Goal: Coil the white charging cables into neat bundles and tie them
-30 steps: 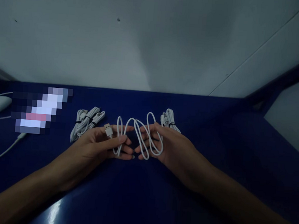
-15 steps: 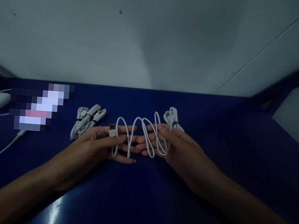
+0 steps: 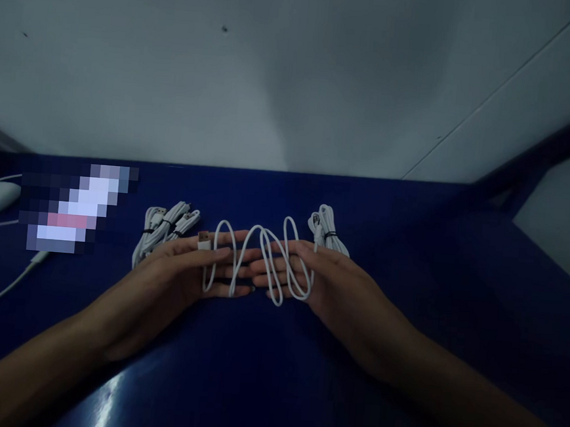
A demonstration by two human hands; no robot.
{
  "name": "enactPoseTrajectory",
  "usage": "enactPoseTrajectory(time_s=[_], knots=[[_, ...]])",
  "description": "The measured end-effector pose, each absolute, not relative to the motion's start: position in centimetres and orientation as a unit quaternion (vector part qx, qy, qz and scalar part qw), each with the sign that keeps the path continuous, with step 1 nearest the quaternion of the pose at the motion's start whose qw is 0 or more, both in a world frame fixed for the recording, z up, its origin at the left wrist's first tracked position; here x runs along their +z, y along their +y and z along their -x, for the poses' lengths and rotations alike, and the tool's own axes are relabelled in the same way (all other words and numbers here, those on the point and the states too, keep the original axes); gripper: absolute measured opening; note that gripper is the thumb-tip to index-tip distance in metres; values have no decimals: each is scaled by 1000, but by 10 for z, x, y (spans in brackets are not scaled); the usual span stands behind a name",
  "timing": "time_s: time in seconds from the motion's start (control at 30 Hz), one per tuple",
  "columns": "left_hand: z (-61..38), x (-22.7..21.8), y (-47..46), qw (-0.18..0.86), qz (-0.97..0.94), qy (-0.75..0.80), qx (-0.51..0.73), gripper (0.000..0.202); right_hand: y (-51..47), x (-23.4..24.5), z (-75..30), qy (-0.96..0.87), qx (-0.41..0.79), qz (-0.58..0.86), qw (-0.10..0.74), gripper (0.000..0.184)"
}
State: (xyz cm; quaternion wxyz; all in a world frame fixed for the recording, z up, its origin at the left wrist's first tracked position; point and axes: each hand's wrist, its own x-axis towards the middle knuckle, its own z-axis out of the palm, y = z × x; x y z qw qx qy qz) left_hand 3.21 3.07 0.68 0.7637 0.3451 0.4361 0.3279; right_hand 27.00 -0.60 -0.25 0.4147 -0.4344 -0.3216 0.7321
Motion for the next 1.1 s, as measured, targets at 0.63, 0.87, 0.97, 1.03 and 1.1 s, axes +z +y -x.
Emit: enactPoseTrajectory(time_s=[0.63, 0.87, 0.97, 1.03, 1.1], knots=[[-28, 2, 32, 764, -341, 441, 326, 21, -7, -4, -271, -317, 739, 417, 423, 34], [-28, 0, 33, 767, -344, 436, 320, 27, -8, -2, -271, -314, 729, 451, 408, 34], [-28, 1, 32, 767, -343, 438, 321, 24, -7, -1, -271, -315, 729, 455, 402, 36], [-28, 1, 32, 768, -342, 433, 326, 20, -7, -2, -271, -312, 729, 457, 403, 36], [-29, 1, 31, 766, -342, 432, 330, 19, -6, -2, -270, -308, 730, 453, 408, 35]])
